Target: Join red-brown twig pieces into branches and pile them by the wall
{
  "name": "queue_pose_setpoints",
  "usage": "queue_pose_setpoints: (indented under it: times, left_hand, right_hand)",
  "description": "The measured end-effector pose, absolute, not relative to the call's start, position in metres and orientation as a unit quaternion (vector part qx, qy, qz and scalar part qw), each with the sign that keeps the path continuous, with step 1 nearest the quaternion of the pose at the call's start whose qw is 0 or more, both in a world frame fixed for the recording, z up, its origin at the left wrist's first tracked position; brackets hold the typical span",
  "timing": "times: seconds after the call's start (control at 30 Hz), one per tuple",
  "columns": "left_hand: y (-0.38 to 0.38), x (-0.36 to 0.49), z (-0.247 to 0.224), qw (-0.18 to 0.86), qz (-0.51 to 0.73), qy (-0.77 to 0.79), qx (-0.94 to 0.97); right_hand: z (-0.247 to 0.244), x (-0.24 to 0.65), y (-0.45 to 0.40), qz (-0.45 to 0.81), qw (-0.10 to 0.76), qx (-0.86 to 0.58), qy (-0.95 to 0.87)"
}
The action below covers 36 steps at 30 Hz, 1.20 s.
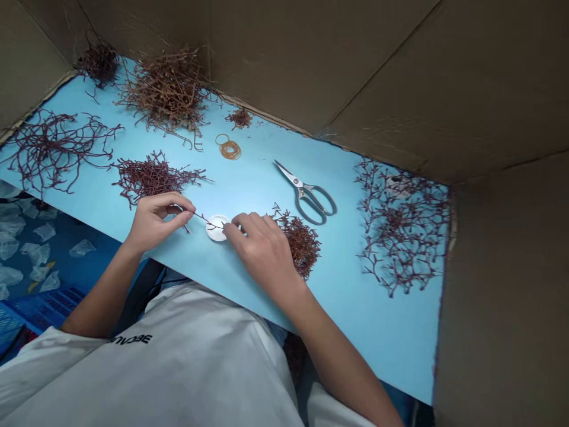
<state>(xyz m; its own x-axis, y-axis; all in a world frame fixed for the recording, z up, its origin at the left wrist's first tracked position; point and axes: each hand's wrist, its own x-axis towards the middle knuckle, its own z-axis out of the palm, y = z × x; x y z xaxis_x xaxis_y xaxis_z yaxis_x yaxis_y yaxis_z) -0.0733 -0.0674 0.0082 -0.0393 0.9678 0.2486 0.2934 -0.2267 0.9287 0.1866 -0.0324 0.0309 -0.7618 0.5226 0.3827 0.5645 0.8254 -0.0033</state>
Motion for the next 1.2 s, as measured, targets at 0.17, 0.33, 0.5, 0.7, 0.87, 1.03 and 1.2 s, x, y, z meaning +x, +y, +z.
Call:
queue_pose_setpoints:
  times: [0.17, 0.33, 0.5, 0.7, 0.87, 1.03, 1.2]
  left_hand:
    - [-0.071, -0.079, 0.004, 0.355, 0.498, 0.534, 0.584]
    - [-0.070, -0.082, 0.001, 0.332, 0.488, 0.555, 0.586]
    - [-0.069, -0.086, 0.000, 0.318, 0.473, 0.569, 0.592]
    - [-0.067, -0.087, 0.000, 0.318, 0.469, 0.567, 0.597]
    - [-0.066, -0.086, 0.000, 0.313, 0.470, 0.570, 0.597]
    - [-0.069, -0.082, 0.005, 0.319, 0.476, 0.559, 0.599]
    - [-0.068, -0.071, 0.010, 0.325, 0.469, 0.537, 0.622]
  right_hand:
    - [0.027, 0.176, -0.024, -0.021, 0.160, -0.297, -0.941]
    - [0.028, 0.164, -0.017, -0.009, 0.105, -0.292, -0.951]
    - [0.024, 0.154, -0.014, 0.008, 0.061, -0.296, -0.953]
    - [0.023, 0.157, -0.014, 0.010, 0.073, -0.304, -0.950]
    - [0.025, 0.153, -0.013, 0.019, 0.051, -0.302, -0.952]
    - [0.035, 0.168, -0.021, 0.007, 0.087, -0.313, -0.946]
    - [0.039, 0.184, -0.029, -0.009, 0.132, -0.335, -0.933]
